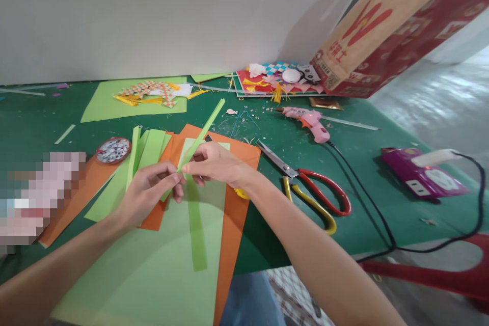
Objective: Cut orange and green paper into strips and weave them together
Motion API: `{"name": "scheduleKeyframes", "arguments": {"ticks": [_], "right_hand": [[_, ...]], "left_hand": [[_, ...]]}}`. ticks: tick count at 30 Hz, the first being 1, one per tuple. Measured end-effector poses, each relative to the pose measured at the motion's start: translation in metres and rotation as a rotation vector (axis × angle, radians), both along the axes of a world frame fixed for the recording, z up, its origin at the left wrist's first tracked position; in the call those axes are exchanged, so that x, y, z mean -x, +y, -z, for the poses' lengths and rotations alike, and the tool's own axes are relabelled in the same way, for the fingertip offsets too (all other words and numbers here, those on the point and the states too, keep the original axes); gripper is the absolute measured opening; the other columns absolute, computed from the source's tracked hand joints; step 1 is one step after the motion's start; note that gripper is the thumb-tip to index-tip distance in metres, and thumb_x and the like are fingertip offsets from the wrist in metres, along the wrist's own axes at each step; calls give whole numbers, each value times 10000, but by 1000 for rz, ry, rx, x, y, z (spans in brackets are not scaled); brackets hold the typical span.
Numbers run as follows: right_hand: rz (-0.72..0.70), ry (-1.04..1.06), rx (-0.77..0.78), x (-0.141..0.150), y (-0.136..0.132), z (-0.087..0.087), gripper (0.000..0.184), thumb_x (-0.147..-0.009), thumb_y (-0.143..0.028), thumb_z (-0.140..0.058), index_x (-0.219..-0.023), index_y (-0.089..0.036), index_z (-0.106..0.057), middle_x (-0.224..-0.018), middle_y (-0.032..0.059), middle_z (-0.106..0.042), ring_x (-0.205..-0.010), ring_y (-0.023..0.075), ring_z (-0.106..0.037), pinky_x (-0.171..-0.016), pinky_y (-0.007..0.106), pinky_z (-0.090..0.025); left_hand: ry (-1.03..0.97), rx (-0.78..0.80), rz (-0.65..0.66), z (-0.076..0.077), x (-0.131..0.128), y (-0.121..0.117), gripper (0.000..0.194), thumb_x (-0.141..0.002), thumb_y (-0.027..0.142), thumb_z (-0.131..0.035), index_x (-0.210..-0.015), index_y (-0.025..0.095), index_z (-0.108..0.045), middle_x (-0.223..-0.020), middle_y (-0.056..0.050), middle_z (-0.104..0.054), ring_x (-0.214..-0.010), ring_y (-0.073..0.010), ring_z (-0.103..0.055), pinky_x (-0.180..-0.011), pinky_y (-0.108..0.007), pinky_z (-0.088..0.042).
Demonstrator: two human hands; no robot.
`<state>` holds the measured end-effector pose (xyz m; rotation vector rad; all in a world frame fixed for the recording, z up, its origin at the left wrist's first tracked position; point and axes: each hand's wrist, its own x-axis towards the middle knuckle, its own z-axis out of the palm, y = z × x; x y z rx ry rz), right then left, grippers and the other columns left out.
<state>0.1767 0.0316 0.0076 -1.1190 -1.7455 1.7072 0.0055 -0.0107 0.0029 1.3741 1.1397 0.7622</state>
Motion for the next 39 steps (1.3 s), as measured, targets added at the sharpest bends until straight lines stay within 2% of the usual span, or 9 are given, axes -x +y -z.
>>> {"name": "scheduleKeyframes", "arguments": {"ticks": [7,15,22,25,33,39], "right_hand": [[17,78,-9,0,1,3,39,-649,-183,-514,-612,-176,-503,-451,-53,-473,-415,60,-393,-430,225,-247],[172,113,-35,-9,8,4,46,-621,-210,-517,-631,-186,-480,-373,-64,-439,-366,60,-308,-414,250,-171],[85,38,25,3,-2,0,133,-606,-209,-516,-548,-199,-397,-455,-40,-477,-411,61,-377,-434,234,-243],[55,20,33,5,-3,0,118,-603,-212,-520,-564,-196,-410,-487,-34,-494,-425,67,-403,-440,235,-255],[204,108,-47,-7,7,4,91,-618,-219,-520,-577,-196,-442,-385,-65,-441,-374,58,-331,-428,245,-203],[98,22,1,3,-1,0,141,-608,-221,-517,-547,-204,-390,-423,-51,-459,-399,64,-369,-436,238,-239]], "left_hand": [[-2,-22,3,-2,0,0,165,-771,233,-534,-615,182,-522,-522,43,-567,-471,-79,-542,-413,-174,-397],[20,-40,16,-1,1,0,204,-769,246,-535,-585,183,-475,-519,46,-563,-469,-80,-545,-495,-201,-433],[-19,-24,46,-2,0,1,223,-817,310,-531,-643,172,-549,-612,16,-602,-538,-95,-570,-565,-225,-456],[-32,-19,40,-3,0,1,215,-811,283,-533,-626,176,-547,-578,22,-578,-526,-94,-555,-567,-225,-461],[4,-23,51,-2,1,2,224,-785,277,-532,-582,183,-519,-515,32,-546,-474,-92,-533,-530,-225,-456],[-12,-10,34,-3,0,2,198,-797,284,-521,-629,181,-542,-555,26,-571,-513,-97,-540,-560,-228,-453]]}}
